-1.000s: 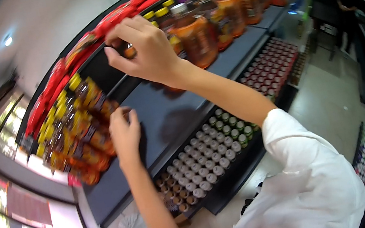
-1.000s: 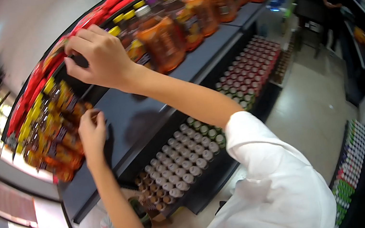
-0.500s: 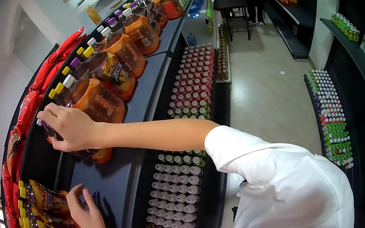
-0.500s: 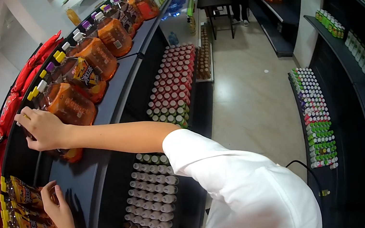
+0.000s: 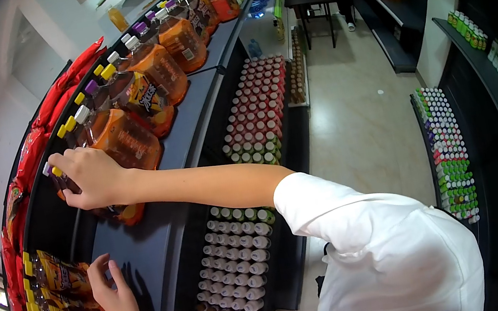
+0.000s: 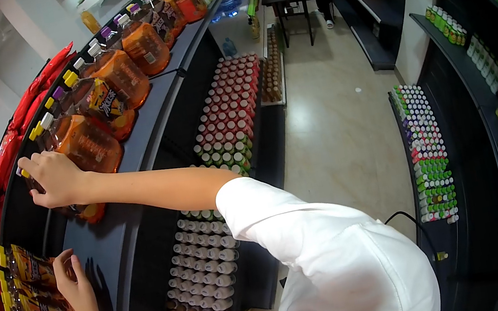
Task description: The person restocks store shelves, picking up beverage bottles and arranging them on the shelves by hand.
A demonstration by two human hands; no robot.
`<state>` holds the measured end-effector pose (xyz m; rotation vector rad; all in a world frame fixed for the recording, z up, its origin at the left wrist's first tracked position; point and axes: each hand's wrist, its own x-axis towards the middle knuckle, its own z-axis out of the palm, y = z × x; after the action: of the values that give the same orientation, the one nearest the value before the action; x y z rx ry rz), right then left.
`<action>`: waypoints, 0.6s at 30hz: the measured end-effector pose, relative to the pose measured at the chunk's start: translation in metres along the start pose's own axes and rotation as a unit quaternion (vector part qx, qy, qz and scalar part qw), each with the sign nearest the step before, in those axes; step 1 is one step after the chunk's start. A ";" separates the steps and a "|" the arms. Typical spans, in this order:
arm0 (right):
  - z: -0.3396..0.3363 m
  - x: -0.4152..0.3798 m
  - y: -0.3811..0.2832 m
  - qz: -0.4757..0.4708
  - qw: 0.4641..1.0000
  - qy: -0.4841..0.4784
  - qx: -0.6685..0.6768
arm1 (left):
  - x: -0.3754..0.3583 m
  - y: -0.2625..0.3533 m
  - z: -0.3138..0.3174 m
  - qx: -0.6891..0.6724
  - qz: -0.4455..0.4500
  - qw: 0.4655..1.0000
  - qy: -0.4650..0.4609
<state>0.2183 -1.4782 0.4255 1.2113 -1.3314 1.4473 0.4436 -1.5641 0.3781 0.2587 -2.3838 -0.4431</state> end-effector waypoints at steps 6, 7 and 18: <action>0.002 -0.005 0.000 -0.010 0.999 0.026 -0.025 | -0.001 -0.002 0.000 -0.016 -0.021 1.000 0.001; 0.004 -0.006 0.002 -0.008 0.999 0.033 -0.025 | 0.000 0.000 -0.001 -0.022 -0.016 1.000 -0.002; 0.009 -0.009 0.004 0.000 0.999 0.052 -0.007 | 0.018 0.070 0.039 -0.055 -0.014 0.997 0.045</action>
<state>0.2174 -1.4868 0.4159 1.1116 -1.2701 1.4774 0.3995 -1.4953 0.3880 0.2581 -2.2619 -0.5617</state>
